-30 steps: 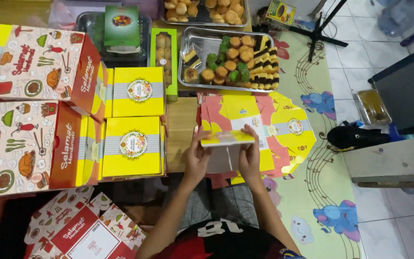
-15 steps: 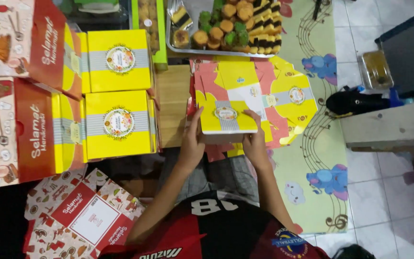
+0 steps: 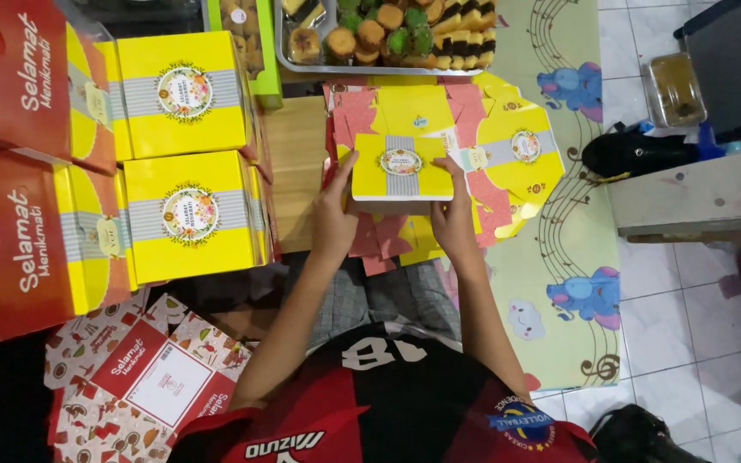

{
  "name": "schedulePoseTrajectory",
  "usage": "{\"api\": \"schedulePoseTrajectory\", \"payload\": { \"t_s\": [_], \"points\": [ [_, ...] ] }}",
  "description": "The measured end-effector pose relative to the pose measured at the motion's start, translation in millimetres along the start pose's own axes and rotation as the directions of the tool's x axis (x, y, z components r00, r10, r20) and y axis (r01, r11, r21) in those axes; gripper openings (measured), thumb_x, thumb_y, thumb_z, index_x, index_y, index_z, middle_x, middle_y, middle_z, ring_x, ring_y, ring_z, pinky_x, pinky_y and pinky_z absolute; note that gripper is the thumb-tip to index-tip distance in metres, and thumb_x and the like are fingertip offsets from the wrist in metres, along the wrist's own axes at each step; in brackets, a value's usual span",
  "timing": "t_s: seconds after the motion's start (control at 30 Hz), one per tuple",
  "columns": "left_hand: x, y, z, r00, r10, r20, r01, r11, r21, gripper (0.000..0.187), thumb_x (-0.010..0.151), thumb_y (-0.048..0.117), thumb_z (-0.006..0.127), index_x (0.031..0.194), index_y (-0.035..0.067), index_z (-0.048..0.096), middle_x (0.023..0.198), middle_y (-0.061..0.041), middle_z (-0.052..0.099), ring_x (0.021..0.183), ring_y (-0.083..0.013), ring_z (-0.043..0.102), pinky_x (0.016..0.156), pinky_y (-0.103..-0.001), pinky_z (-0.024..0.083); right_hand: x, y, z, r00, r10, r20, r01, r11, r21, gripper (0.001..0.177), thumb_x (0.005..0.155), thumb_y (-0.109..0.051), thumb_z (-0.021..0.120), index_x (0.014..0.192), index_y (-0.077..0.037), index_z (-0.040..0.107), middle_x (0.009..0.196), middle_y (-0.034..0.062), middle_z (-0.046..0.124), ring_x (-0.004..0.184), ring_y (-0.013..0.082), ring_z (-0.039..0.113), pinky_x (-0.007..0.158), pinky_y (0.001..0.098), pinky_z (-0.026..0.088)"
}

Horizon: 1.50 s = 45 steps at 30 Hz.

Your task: The person is folding flat cardboard templates into three-dimensional pastry boxes.

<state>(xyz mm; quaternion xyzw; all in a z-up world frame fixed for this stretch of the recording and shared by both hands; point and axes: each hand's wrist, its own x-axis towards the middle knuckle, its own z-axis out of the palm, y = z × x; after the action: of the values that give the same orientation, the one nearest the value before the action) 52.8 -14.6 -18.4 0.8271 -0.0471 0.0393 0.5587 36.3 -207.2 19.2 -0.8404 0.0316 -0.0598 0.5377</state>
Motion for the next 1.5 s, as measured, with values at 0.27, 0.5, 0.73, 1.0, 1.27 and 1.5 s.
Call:
{"api": "schedulePoseTrajectory", "payload": {
  "t_s": [0.27, 0.5, 0.73, 1.0, 1.27, 1.5],
  "points": [
    [20.0, 22.1, -25.9, 0.995, 0.101, 0.011, -0.101, 0.992, 0.075, 0.050, 0.102, 0.007, 0.059, 0.147, 0.028, 0.057, 0.114, -0.020, 0.073, 0.108, -0.0415, 0.070, 0.091, -0.051, 0.058, 12.0, -16.1, -14.7, 0.993, 0.029, 0.115, -0.025, 0.999, -0.038, 0.057, 0.101, 0.013, 0.039, 0.151, -0.014, 0.038, 0.146, 0.0363, 0.046, 0.131, 0.0643, 0.044, 0.095, 0.0744, 0.048],
    [27.9, 22.0, -22.5, 0.998, 0.024, 0.054, -0.025, 1.000, 0.016, 0.045, 0.101, 0.017, 0.065, 0.143, 0.031, 0.058, 0.106, -0.018, 0.076, 0.099, -0.0379, 0.074, 0.088, -0.048, 0.058, 18.8, -17.6, -25.4, 0.981, 0.054, 0.186, -0.041, 0.996, -0.074, 0.061, 0.100, 0.012, 0.039, 0.155, -0.012, 0.032, 0.146, 0.0405, 0.044, 0.129, 0.0688, 0.043, 0.096, 0.0778, 0.044],
    [33.6, 19.4, -24.6, 0.998, 0.047, 0.035, -0.049, 0.997, 0.062, 0.045, 0.101, 0.018, 0.066, 0.143, 0.032, 0.056, 0.101, -0.017, 0.077, 0.096, -0.0362, 0.075, 0.085, -0.047, 0.060, 29.5, -6.9, -44.7, 0.944, 0.087, 0.318, -0.072, 0.996, -0.057, 0.055, 0.108, -0.007, 0.044, 0.160, -0.014, 0.029, 0.140, 0.0396, 0.052, 0.124, 0.0586, 0.056, 0.098, 0.0670, 0.049],
    [41.2, 25.7, -27.6, 0.997, 0.058, 0.043, -0.064, 0.987, 0.144, 0.051, 0.103, 0.003, 0.050, 0.145, 0.031, 0.056, 0.107, -0.017, 0.067, 0.107, -0.0426, 0.068, 0.093, -0.054, 0.056, 54.9, 18.2, -58.6, 0.966, 0.049, 0.252, -0.008, 0.987, -0.159, 0.046, 0.115, -0.028, 0.034, 0.154, -0.005, 0.044, 0.128, 0.0302, 0.066, 0.115, 0.0465, 0.067, 0.093, 0.0567, 0.054],
    [38.7, 22.9, -25.9, 0.997, 0.064, 0.047, -0.066, 0.997, 0.047, 0.054, 0.102, -0.001, 0.046, 0.148, 0.026, 0.053, 0.126, -0.021, 0.063, 0.126, -0.0447, 0.059, 0.105, -0.053, 0.049, 42.6, -11.4, -41.5, 0.975, 0.032, 0.218, -0.006, 0.993, -0.118, 0.042, 0.110, -0.008, 0.034, 0.152, -0.009, 0.038, 0.130, 0.0418, 0.058, 0.115, 0.0577, 0.061, 0.097, 0.0726, 0.046],
    [40.7, 13.5, -7.4, 0.998, -0.045, 0.041, 0.054, 0.960, -0.275, 0.055, 0.103, -0.007, 0.042, 0.151, 0.018, 0.045, 0.142, -0.036, 0.054, 0.136, -0.0527, 0.046, 0.116, -0.058, 0.039, 26.7, 10.8, -20.9, 0.976, 0.077, 0.204, -0.077, 0.997, -0.007, 0.052, 0.107, -0.013, 0.052, 0.155, -0.013, 0.034, 0.148, 0.0408, 0.044, 0.130, 0.0646, 0.045, 0.103, 0.0746, 0.042]
  ]
}}
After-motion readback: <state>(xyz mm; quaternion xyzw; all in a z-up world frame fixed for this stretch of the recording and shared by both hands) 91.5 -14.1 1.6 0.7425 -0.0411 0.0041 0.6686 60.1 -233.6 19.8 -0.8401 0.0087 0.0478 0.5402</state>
